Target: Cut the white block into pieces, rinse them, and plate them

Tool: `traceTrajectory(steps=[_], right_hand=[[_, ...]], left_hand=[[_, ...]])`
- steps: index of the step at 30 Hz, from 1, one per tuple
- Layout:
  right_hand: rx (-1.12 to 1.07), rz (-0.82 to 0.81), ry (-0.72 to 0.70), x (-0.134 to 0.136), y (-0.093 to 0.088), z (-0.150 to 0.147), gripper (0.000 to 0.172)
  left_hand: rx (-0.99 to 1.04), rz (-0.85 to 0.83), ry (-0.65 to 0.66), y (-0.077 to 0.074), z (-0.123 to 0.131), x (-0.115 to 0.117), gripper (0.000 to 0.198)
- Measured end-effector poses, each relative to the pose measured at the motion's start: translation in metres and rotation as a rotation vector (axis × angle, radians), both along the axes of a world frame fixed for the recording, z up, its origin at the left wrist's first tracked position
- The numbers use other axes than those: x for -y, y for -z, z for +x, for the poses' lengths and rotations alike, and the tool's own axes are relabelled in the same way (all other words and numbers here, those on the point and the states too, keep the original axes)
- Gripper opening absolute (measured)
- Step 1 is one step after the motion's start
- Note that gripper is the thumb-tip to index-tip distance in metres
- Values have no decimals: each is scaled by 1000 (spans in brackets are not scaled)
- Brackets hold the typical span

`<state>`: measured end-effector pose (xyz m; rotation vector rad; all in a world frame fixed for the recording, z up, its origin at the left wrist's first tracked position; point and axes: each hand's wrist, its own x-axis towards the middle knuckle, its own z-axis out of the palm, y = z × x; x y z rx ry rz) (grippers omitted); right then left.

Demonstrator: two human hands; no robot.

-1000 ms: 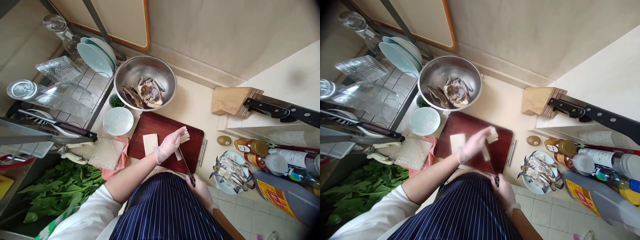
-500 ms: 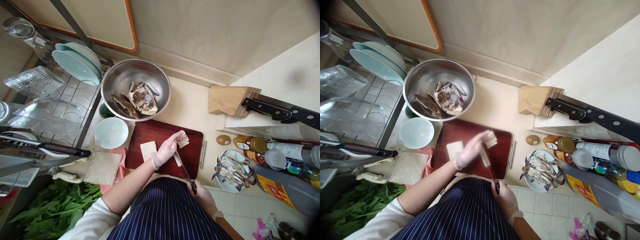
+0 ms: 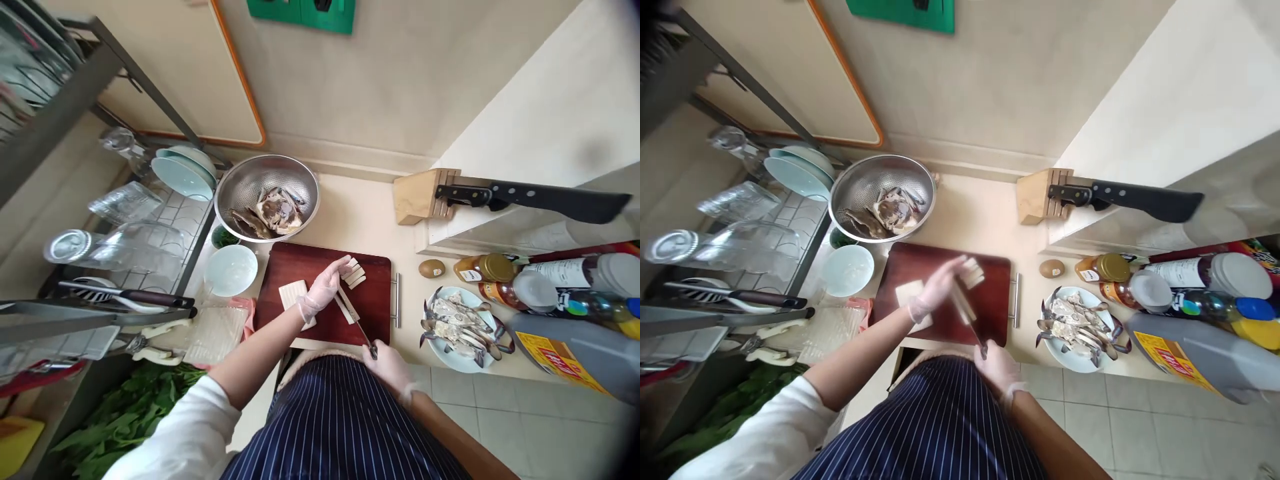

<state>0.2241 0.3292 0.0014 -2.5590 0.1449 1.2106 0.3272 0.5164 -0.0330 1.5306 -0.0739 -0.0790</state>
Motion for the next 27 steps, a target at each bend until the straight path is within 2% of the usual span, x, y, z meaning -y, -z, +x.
traceTrajectory(steps=[2, 4, 6, 7, 9, 13, 15, 17, 19, 22, 27], right_hand=[[68, 52, -1, 4, 5, -2, 29], [125, 89, 19, 11, 10, -7, 29], [181, 160, 59, 19, 14, -12, 30], [212, 208, 84, 25, 14, -14, 31], [276, 308, 147, 40, 11, -20, 36], [310, 418, 266, 75, -3, -25, 47], [285, 424, 295, 90, -9, -25, 49], [281, 417, 314, 101, -12, -25, 50], [274, 405, 309, 109, -13, -25, 50], [223, 385, 245, 115, -13, -25, 49], [147, 307, 84, 114, -13, -22, 48]], left_hand=[[-53, 20, -3, -4, 1, 1, 44], [-81, 57, -82, -10, -1, -3, 43], [-55, 103, -169, -16, -6, -11, 42], [-15, 155, -165, -17, -10, -16, 41], [109, 342, -26, -19, -16, -23, 37], [379, 848, 397, -15, -22, -20, 40], [430, 1066, 477, -13, -22, -14, 43], [398, 1230, 501, -12, -24, -10, 39], [304, 1313, 484, -11, -30, -7, 30], [172, 1345, 399, -5, -48, 7, 18], [-7, 1368, 159, 11, -82, 51, 26]])
